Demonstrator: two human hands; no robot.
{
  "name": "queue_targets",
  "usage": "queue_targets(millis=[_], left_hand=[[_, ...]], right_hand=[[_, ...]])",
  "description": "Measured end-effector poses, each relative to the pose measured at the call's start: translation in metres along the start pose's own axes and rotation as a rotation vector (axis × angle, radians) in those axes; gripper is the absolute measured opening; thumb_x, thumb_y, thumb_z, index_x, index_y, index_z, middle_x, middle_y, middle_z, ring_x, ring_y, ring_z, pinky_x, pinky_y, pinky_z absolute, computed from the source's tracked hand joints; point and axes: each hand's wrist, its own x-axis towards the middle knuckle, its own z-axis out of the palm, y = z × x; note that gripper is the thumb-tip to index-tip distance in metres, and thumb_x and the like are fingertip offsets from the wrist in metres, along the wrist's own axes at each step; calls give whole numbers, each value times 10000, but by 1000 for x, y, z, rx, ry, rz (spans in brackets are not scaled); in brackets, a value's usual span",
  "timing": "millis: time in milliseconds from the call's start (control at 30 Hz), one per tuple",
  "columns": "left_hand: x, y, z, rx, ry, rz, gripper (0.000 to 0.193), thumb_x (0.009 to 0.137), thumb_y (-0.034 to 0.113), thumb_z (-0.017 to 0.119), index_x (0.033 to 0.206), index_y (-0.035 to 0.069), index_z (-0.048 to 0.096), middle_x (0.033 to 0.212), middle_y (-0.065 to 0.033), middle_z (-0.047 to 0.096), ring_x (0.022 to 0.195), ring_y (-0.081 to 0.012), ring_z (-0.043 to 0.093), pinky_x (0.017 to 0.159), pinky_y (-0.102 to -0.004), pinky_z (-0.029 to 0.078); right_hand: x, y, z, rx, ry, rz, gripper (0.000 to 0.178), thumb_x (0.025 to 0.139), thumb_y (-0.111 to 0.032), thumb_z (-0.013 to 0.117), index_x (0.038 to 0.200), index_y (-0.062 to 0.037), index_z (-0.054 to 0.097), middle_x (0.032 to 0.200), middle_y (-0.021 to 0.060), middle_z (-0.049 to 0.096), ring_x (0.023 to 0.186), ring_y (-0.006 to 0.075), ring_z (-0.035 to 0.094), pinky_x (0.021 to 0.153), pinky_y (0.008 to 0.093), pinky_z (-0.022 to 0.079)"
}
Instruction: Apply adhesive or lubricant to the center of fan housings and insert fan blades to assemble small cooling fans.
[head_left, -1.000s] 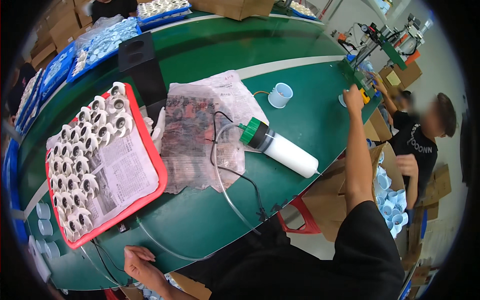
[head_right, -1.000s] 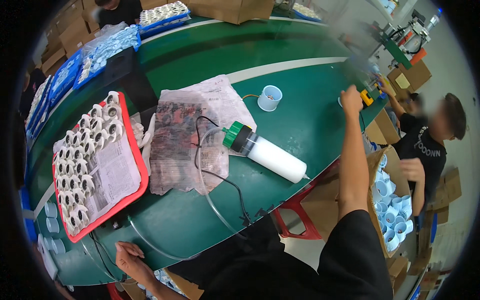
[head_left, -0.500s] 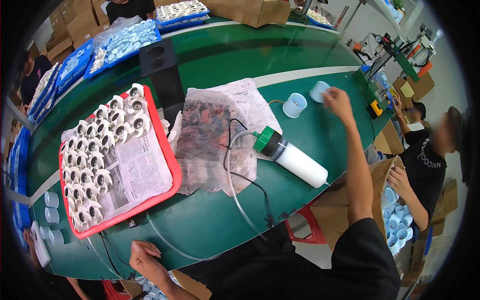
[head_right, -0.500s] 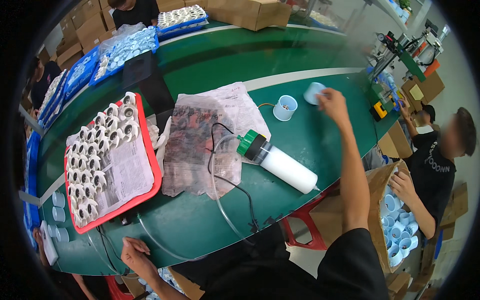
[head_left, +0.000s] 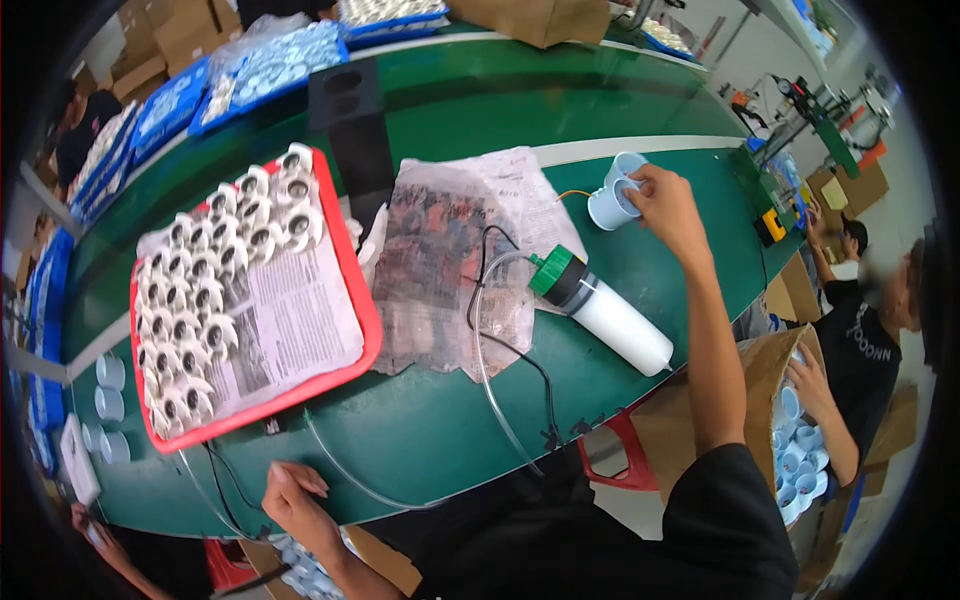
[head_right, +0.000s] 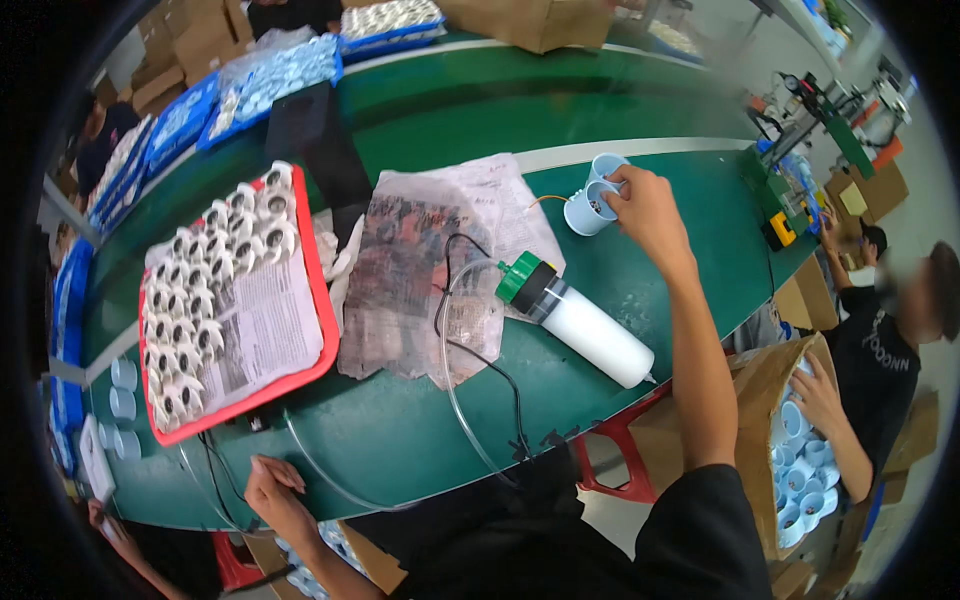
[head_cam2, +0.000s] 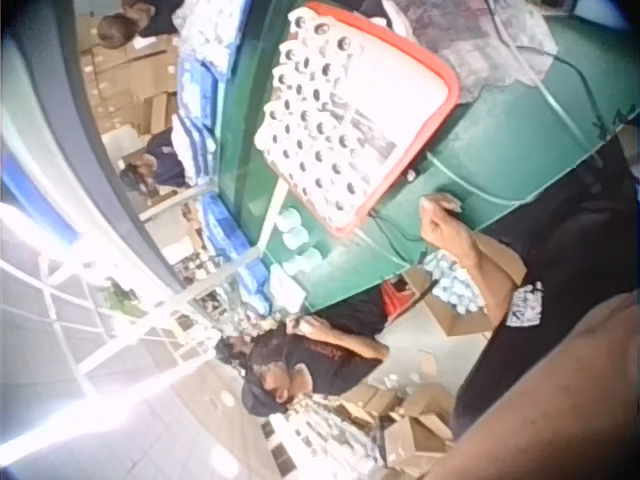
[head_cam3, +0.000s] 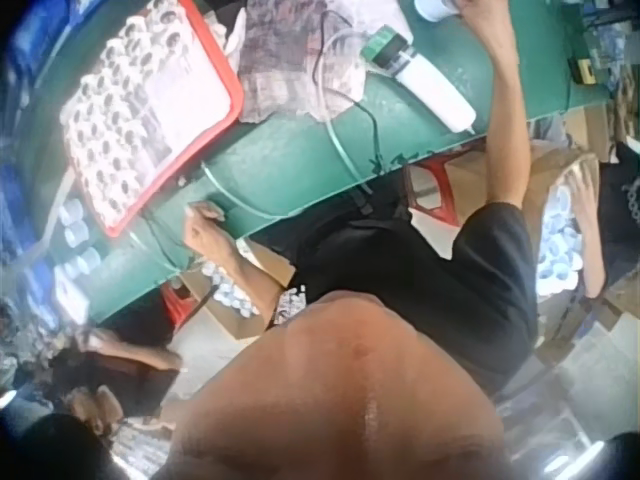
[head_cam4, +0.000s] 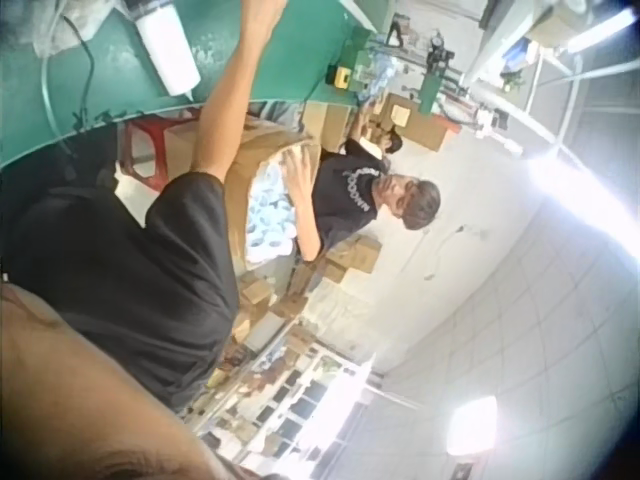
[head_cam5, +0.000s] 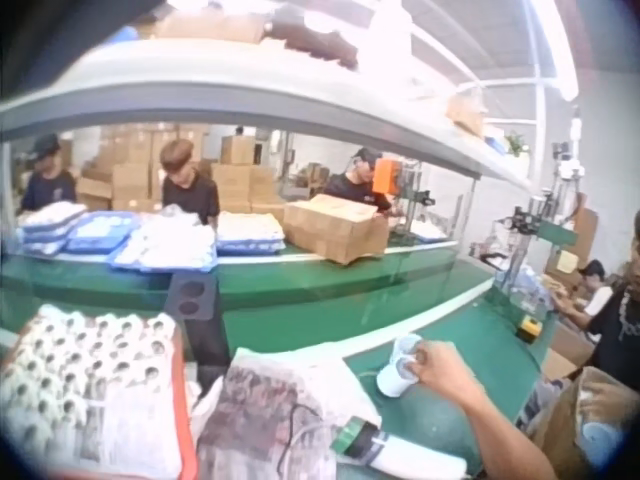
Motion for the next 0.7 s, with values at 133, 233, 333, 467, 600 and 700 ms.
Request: queue_targets(millis=[133,233,333,467,600,700], left_hand=[[-9,16,16,161,17,188,494,1061,214,412,608,16,415,636,-72,455,591,-148,463,547,-283,374],[-32,38,42,42,-27,249,224,965,160,564,822,-1,504,754,-104,545,663,-178,513,602,-287,438],[-51,43,59,205,-251,336,493,716,18,805,1106,52,506,1080,-184,607,974,-290,605,863,-385,480],[-59,33,90,358,-196,366,768,619,54,885,1284,118,508,1346,-167,420,1180,-331,479,911,-393,453],[-52,28,67,423,-237,366,682,609,7,815,1244,85,579,1272,-131,557,1138,-332,529,943,-421,438],[-48,27,49,330,-290,250,636,661,38,800,1254,53,571,1294,-139,610,1263,-329,500,1000,-457,401]], right_hand=[[-70,-81,-5,96,141,-276,187,834,-20,716,1010,24,670,712,125,655,589,165,636,558,296,505],[-131,-132,16,163,62,-421,228,816,-4,738,1035,-22,676,795,117,664,633,182,647,587,287,511],[-173,-158,55,351,-92,-388,246,780,53,734,1012,-27,708,778,82,664,655,127,649,607,253,499],[-213,-163,89,443,-266,-345,272,813,5,740,1071,0,652,851,129,664,637,235,642,563,328,503],[-228,-163,95,455,-402,-308,273,783,0,777,1030,12,663,859,122,691,694,182,697,621,274,528],[-219,-154,88,383,-393,-350,308,721,-63,840,946,-5,637,842,96,638,685,196,660,604,284,478]])
